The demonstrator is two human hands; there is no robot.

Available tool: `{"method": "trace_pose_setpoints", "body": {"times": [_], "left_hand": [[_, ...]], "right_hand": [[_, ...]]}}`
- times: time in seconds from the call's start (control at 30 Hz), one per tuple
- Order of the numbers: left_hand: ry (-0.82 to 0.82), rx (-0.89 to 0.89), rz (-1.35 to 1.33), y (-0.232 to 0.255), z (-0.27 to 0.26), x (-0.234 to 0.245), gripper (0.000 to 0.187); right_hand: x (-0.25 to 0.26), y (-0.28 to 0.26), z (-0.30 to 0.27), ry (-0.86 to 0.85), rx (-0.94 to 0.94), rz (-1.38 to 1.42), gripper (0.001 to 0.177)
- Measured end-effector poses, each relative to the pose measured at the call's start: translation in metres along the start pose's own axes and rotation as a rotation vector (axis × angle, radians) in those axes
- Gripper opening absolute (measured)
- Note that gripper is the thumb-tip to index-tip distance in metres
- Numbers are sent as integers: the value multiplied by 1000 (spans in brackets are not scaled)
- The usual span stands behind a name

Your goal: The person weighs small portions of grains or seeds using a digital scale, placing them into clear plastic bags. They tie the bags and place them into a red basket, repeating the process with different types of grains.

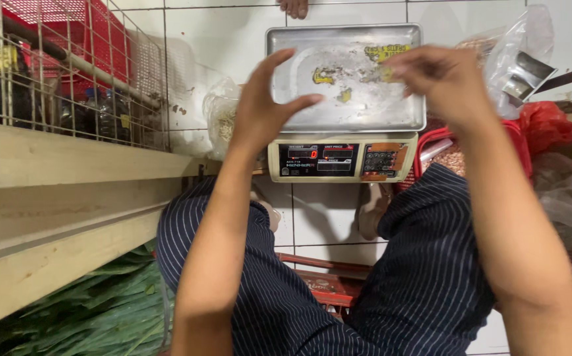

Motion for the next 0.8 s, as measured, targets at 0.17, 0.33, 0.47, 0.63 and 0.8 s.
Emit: {"method": "trace_pose_setpoints", "body": {"times": [0.17, 0.33, 0.47, 0.63, 0.8], "left_hand": [[-301, 215, -374, 1, -13, -54, 54], [-259, 282, -459, -17, -17, -56, 28], [-225, 328, -505, -11, -12, -46, 27], [-190, 383, -369, 3, -11, -35, 22], [-103, 318, -406, 0, -9, -28, 19]], "right_hand": [[-53, -21, -12, -118, -128, -4, 16], [-57, -22, -4, -132, -137, -5, 24], [-56, -10, 0, -141, -136, -40, 20], [-65, -3, 1, -191, -164, 9, 17], [-73, -8, 0, -183, -186, -76, 18]]}}
Point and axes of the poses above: each hand's wrist, its own z-axis towards the middle knuckle, its own x-axis out of the back of the hand, y = z × x, the point moved 8 cm from there along z, towards the middle knuckle
